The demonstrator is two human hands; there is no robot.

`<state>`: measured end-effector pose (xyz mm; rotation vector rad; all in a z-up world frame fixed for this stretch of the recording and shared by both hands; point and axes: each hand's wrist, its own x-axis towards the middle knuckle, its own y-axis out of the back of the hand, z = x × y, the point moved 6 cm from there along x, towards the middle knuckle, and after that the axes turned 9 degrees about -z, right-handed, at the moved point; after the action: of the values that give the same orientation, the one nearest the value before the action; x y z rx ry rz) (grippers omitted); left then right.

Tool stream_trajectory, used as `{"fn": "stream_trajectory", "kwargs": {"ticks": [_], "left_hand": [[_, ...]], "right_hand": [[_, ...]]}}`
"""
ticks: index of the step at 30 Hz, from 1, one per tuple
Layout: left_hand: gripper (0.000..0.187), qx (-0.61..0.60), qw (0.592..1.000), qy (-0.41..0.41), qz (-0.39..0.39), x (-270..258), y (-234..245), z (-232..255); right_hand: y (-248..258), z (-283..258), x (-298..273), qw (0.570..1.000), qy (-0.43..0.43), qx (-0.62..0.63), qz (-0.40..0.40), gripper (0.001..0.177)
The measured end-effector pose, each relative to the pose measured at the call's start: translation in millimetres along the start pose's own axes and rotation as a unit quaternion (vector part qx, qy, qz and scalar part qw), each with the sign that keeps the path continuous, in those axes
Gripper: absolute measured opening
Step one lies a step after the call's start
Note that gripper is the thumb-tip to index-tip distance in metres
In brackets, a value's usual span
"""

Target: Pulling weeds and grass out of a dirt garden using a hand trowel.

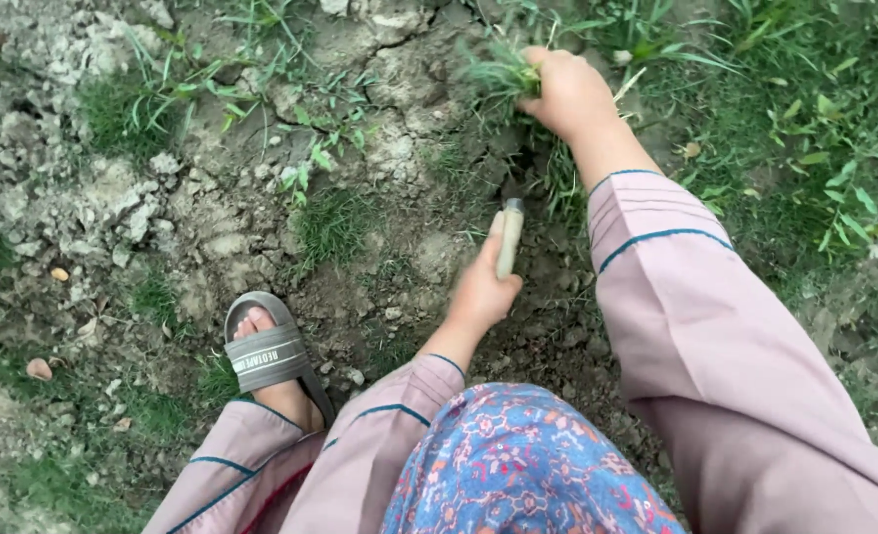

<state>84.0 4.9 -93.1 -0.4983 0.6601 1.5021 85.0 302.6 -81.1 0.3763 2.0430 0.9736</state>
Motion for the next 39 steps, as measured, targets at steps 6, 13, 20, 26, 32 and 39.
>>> {"fn": "stream_trajectory", "kwargs": {"ticks": [6,13,20,26,32,39], "left_hand": [[0.094,-0.107,0.975,0.168,-0.098,-18.7,48.4,75.9],[0.096,-0.054,0.991,0.102,-0.063,-14.6,42.6,63.7],[0.091,-0.059,0.988,0.121,-0.076,-15.4,39.9,58.1],[0.091,-0.066,0.988,0.117,-0.08,-17.1,40.7,59.7],[0.093,-0.121,0.981,0.124,-0.091,-20.8,46.7,64.8],[0.095,-0.063,0.991,0.098,-0.067,-14.5,33.5,42.4]], "right_hand": [[-18.6,9.8,16.8,0.995,0.028,-0.075,-0.056,0.053],[-12.4,-2.3,13.2,0.984,0.053,-0.169,-0.036,0.027],[-11.4,3.6,19.8,0.971,0.125,-0.189,-0.074,0.036],[5.6,-15.6,13.2,0.965,0.147,-0.153,-0.156,0.052],[-5.0,-0.4,26.9,0.952,0.151,-0.211,-0.162,0.045],[-22.7,13.8,34.4,0.952,0.167,-0.23,-0.113,0.026]]}}
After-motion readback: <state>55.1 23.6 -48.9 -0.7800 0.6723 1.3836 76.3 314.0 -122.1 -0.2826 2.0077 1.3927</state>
